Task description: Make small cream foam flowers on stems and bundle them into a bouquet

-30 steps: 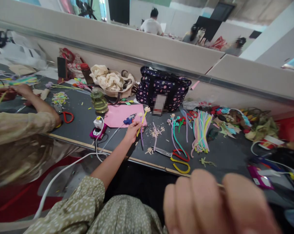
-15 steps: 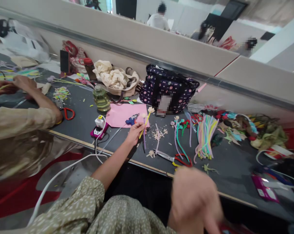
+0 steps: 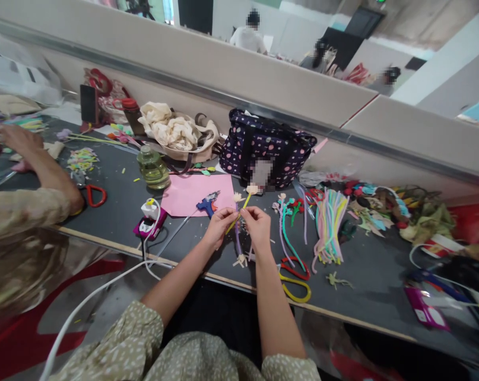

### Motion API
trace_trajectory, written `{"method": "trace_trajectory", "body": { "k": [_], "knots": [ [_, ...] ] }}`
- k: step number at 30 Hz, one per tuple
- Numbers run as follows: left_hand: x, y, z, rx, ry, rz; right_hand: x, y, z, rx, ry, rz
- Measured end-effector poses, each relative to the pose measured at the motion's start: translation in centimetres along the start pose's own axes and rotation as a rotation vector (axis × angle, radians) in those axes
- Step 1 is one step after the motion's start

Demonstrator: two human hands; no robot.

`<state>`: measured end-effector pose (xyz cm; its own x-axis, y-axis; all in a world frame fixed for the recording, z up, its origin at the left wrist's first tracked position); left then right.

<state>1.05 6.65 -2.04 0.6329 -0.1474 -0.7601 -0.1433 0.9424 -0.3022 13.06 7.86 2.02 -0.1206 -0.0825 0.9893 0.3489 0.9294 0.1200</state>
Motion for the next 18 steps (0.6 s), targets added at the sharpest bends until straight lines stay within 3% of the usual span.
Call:
{"method": "trace_trajectory", "body": {
  "k": [5,8,11,15,18],
  "knots": [
    [-1.7,2.2,-0.1,-0.032,0.051,0.026,0.8,2.6,-3.4,-0.074,0.029,0.013],
    [-2.8,3.5,0.2,-0.010,0.045,0.039,1.4,5.8,-6.5,-0.142,0.026,-0.025],
    [-2.9,4.7,0.8,0.025,0.062,0.025,1.7,9.8,-8.4,-0.186,-0.110,-0.153],
    [-1.7,5.9,1.2,0.030,0.130,0.002,0.9,14.3,-8.1,-0.210,-0.374,-0.329],
    [-1.0,6.5,1.3,0.046,0.161,0.002,-0.8,16.5,-6.8,-0.192,-0.546,-0.360]
  ]
}}
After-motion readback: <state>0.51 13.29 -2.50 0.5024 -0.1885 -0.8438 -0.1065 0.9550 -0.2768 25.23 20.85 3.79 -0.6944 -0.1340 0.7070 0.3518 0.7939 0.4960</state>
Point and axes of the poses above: each hand's wrist, its own y-axis towards the middle knuckle, its own z-axis out of the palm, x = y × z, the point moved 7 cm from there along y, towards the middle knuckle, and after that the axes turned 15 degrees about -x, right-handed, at the moved point
